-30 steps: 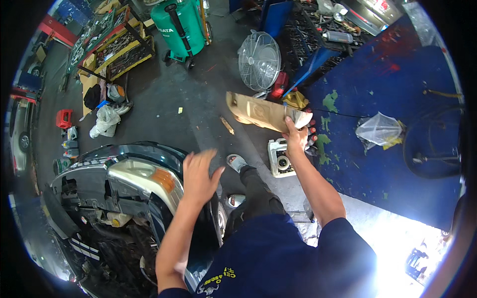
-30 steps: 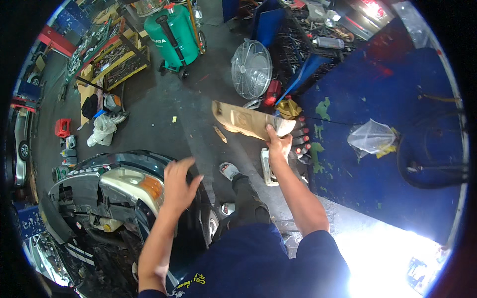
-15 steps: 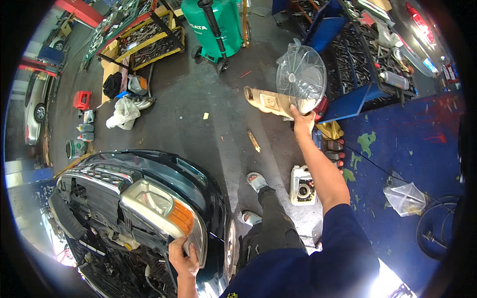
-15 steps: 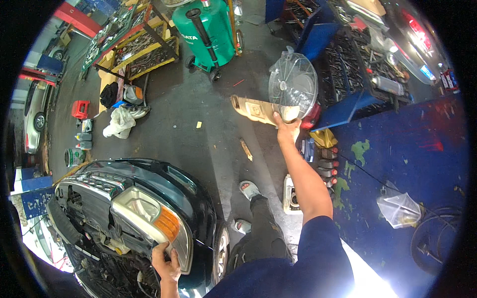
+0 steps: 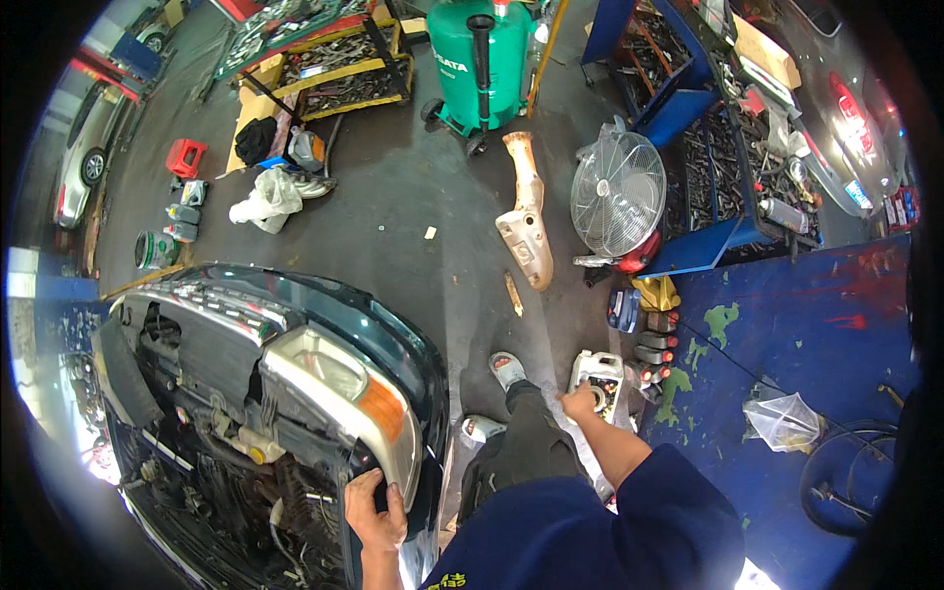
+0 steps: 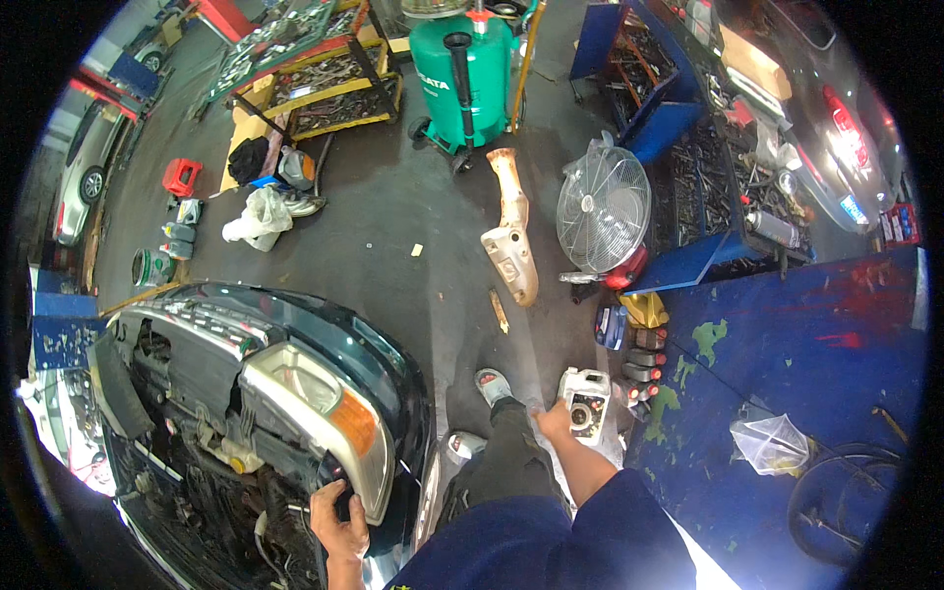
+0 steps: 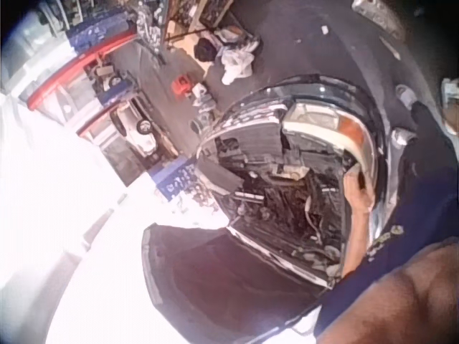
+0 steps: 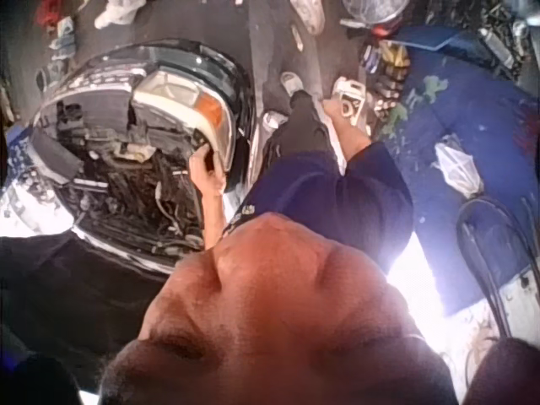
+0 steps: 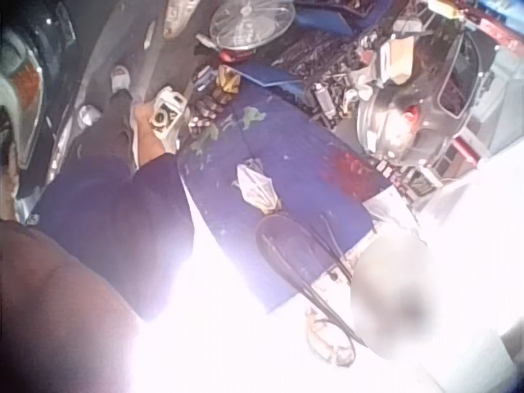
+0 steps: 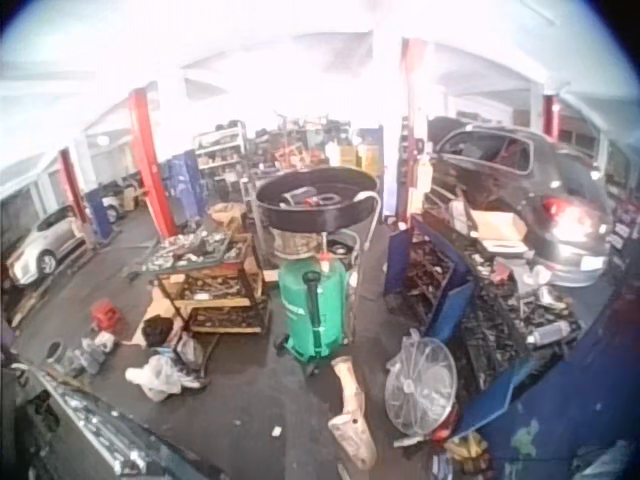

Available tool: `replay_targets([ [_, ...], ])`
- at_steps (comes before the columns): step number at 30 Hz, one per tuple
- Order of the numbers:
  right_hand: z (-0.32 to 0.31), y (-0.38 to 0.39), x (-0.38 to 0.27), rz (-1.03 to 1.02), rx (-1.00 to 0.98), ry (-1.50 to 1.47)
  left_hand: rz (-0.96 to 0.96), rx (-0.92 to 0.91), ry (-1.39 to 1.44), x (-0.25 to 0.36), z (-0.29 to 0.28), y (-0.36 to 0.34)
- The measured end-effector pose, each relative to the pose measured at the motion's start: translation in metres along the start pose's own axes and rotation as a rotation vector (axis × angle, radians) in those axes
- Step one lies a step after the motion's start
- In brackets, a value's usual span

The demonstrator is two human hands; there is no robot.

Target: The person retrieves a socket and ratchet from a toolbox, then works under the hood of a car. They loosen and remove bolts from the engine cover, lift the cover off, and spray a lubricant into the exposed area. The person then uses the ratchet to tighten bolts and repositions hoses within the engine bay.

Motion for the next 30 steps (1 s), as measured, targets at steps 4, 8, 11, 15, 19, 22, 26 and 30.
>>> replay_targets([
  [4, 0.025, 0.051, -0.02, -0.187, -0.101, 0.023, 0.016, 0.152, -0.011, -0.011, -0.04, 0.041],
  [8, 0.027, 0.068, -0.053, -0.339, -0.042, -0.106, -0.107, 0.203, -0.117, -0.038, -0.073, 0.091],
  [11, 0.024, 0.075, -0.07, -0.455, 0.058, -0.123, -0.23, 0.206, -0.119, -0.058, -0.076, 0.119],
  [15, 0.022, 0.089, -0.076, -0.441, 0.045, -0.143, -0.255, 0.222, -0.028, -0.075, -0.07, 0.14],
  [19, 0.019, 0.106, -0.081, -0.416, -0.052, -0.189, -0.245, 0.285, -0.03, -0.082, -0.067, 0.147],
  [22, 0.015, 0.112, -0.091, -0.416, -0.172, -0.331, -0.26, 0.316, -0.04, -0.082, -0.067, 0.145],
  [26, 0.003, 0.102, -0.124, -0.396, -0.293, -0.273, -0.31, 0.355, -0.058, -0.08, -0.067, 0.138],
  [30, -0.028, 0.077, -0.192, -0.494, -0.458, -0.32, -0.469, 0.451, -0.106, -0.076, -0.067, 0.137],
])
Point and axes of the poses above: each hand's wrist, its own y-axis away from the middle knuckle, its own z-axis out of the palm, x = y × z, the point moved 2 cm from there along -y, towards the middle knuckle, and after that the axes turned 2 degrees about y, right-handed, at the moved point
